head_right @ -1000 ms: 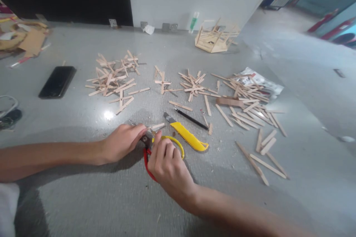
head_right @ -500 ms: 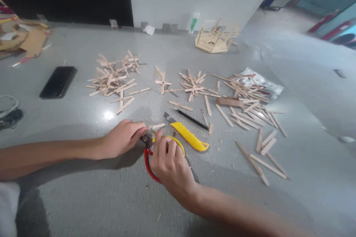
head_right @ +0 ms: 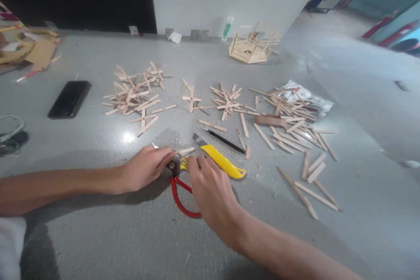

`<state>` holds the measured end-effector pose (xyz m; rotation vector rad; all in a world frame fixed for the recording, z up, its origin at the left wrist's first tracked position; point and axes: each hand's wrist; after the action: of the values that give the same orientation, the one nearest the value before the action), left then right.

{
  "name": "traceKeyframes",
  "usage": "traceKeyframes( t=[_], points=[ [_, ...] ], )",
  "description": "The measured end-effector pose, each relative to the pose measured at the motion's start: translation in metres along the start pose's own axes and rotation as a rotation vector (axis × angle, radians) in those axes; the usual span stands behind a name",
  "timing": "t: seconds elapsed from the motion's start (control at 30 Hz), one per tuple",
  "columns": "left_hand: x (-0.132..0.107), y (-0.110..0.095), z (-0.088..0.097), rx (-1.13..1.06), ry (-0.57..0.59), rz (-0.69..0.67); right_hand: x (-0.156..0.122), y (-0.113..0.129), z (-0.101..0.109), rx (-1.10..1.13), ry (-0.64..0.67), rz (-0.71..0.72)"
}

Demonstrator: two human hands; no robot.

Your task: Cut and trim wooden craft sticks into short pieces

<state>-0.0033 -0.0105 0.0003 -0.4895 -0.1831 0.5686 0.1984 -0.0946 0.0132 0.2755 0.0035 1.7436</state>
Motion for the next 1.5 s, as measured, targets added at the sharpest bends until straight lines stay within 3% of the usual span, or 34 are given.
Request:
traceKeyframes(
  t=[0.1, 0.3, 0.7, 0.93, 1.2, 1.37, 1.5],
  points=[
    [0.0, -0.001, 0.0, 0.02, 0.021, -0.007, 0.009, -0.007, 0.009, 0.267, 0.182, -0.158],
    [0.001, -0.001, -0.001, 0.004, 0.03, -0.014, 0.02, -0.013, 0.013, 0.685, 0.366, -0.37],
    [0.001, -0.003, 0.002, -0.051, -0.003, -0.014, 0.014, -0.005, 0.01, 0.743, 0.277, -0.384],
    [0.001, -0.002, 0.0, -0.057, -0.011, -0.001, 0.015, -0.008, 0.007, 1.003, 0.454, -0.518],
    [0.004, -0.002, 0.004, -0.104, -0.025, 0.013, 0.009, -0.002, -0.003, 0.841, 0.253, -0.48],
    [0.004, -0.003, 0.003, -0.134, -0.043, 0.025, 0.01, -0.003, -0.003, 0.838, 0.3, -0.481],
    [0.004, -0.003, 0.005, -0.178, -0.059, 0.034, 0.008, -0.004, 0.004, 0.848, 0.265, -0.437]
  ],
)
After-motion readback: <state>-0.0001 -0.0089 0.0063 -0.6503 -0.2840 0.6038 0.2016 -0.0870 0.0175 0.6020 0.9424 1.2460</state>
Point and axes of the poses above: each hand's wrist, its own x-axis towards the middle knuckle, its own z-axis out of the back of the hand, y = z × x, and after that the axes turned 8 degrees about -z, right-handed
